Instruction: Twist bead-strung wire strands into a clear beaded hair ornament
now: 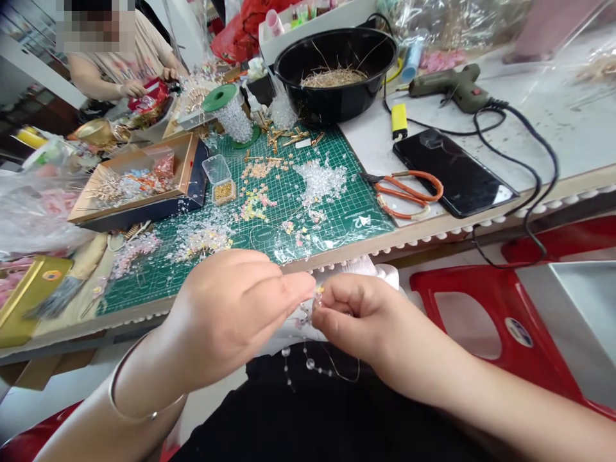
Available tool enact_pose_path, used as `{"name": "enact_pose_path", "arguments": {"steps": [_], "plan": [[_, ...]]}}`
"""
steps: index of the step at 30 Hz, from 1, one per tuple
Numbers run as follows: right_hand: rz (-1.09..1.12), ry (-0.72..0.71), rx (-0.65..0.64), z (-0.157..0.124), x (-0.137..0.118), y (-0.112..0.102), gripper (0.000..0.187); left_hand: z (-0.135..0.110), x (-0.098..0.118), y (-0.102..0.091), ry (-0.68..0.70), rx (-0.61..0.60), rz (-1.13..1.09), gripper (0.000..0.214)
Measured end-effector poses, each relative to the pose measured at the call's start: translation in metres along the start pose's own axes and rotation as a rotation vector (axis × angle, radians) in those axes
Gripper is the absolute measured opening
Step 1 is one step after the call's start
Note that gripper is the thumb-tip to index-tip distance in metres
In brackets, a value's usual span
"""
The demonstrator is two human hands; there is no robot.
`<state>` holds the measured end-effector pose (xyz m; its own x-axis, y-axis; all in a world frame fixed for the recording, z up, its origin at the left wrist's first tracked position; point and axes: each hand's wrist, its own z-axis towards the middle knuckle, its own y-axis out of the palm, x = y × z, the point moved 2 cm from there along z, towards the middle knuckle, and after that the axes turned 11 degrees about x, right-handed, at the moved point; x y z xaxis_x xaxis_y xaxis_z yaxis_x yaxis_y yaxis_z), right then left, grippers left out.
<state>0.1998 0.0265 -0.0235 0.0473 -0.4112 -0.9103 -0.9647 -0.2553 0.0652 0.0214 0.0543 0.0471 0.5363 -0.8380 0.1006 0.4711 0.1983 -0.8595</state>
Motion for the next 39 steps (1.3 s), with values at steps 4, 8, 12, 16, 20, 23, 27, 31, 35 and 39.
{"name": "enact_pose_path", "arguments": {"steps": [4, 8, 12, 16, 20, 23, 27, 31, 35, 39], "plan": [[0.024, -0.025, 0.104, 0.006, 0.002, -0.002, 0.027, 0.002, 0.011, 0.001, 0.083, 0.110, 0.160, 0.020], [0.094, -0.031, 0.169, 0.011, 0.008, -0.001, 0.027, -0.001, 0.016, 0.010, -0.112, 0.082, 0.086, 0.020], [0.239, -0.007, 0.185, 0.011, 0.010, 0.000, 0.031, -0.009, 0.021, 0.016, -0.394, 0.075, -0.220, 0.019], [0.390, 0.034, 0.169, 0.007, 0.008, -0.001, 0.032, -0.020, 0.028, 0.019, -0.380, 0.144, -0.241, 0.015], [0.480, 0.047, 0.164, 0.004, 0.006, 0.000, 0.029, -0.027, 0.030, 0.021, -0.283, 0.257, -0.176, 0.010], [0.514, 0.037, 0.191, 0.005, 0.005, 0.004, 0.029, -0.026, 0.032, 0.021, -0.304, 0.273, -0.175, 0.009], [0.549, 0.009, 0.227, 0.008, 0.001, 0.009, 0.024, -0.022, 0.038, 0.021, -0.291, 0.240, -0.058, 0.009], [0.591, 0.026, 0.208, 0.008, -0.003, 0.010, 0.028, -0.026, 0.041, 0.027, -0.104, 0.209, 0.147, 0.012], [0.626, 0.034, 0.188, 0.005, -0.003, 0.007, 0.027, -0.035, 0.030, 0.036, -0.163, 0.215, 0.134, 0.015], [0.636, 0.060, 0.157, 0.003, 0.001, 0.007, 0.030, -0.041, 0.016, 0.044, -0.522, 0.165, -0.250, 0.026]]}}
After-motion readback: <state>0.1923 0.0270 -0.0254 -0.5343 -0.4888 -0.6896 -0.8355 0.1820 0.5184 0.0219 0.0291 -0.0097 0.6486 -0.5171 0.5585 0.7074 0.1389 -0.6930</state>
